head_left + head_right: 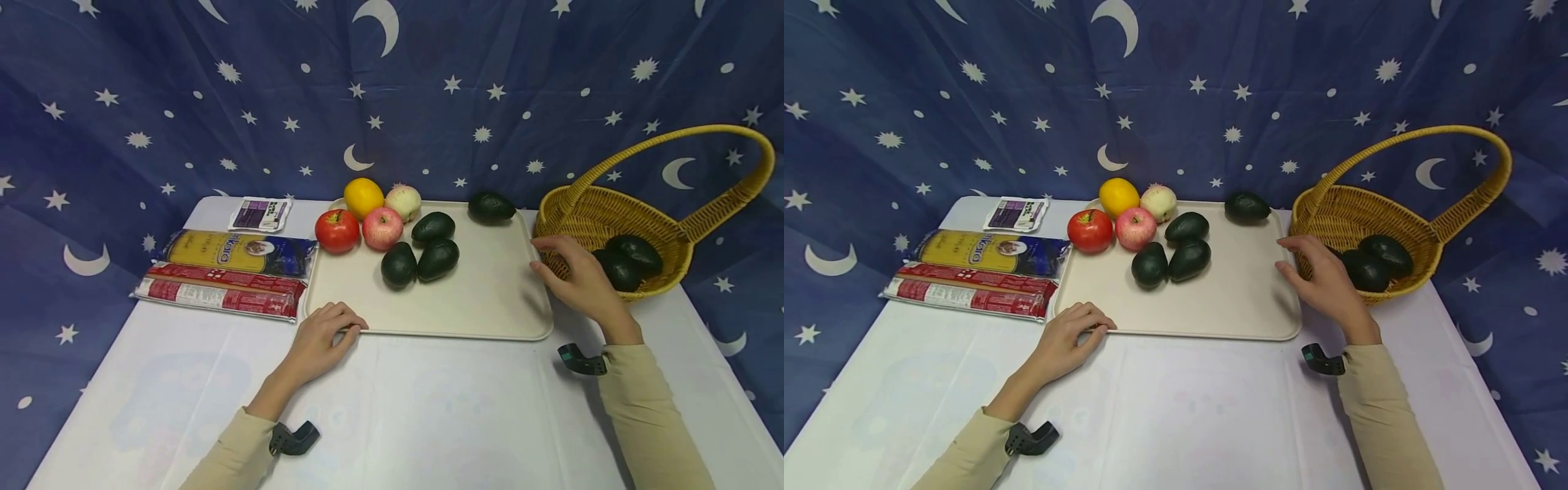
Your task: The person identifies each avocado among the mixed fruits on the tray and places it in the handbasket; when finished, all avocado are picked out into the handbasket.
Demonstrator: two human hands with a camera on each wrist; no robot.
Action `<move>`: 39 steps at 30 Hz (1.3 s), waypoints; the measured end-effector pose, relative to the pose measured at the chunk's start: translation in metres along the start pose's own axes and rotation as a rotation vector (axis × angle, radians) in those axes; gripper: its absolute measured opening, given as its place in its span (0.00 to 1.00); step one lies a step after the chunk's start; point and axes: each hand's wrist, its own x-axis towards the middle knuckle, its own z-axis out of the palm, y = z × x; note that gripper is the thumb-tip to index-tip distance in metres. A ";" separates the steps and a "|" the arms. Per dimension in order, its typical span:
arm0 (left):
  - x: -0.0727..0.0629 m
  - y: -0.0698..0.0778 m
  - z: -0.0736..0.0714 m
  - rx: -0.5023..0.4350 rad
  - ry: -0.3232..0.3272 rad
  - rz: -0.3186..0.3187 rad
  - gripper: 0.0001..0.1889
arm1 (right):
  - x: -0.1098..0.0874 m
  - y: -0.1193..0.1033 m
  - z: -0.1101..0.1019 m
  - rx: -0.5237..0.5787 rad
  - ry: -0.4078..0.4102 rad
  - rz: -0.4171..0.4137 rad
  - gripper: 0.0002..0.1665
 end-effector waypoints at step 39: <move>0.000 0.001 -0.002 -0.009 -0.017 0.001 0.07 | 0.045 -0.046 0.090 0.140 -0.199 -0.130 0.38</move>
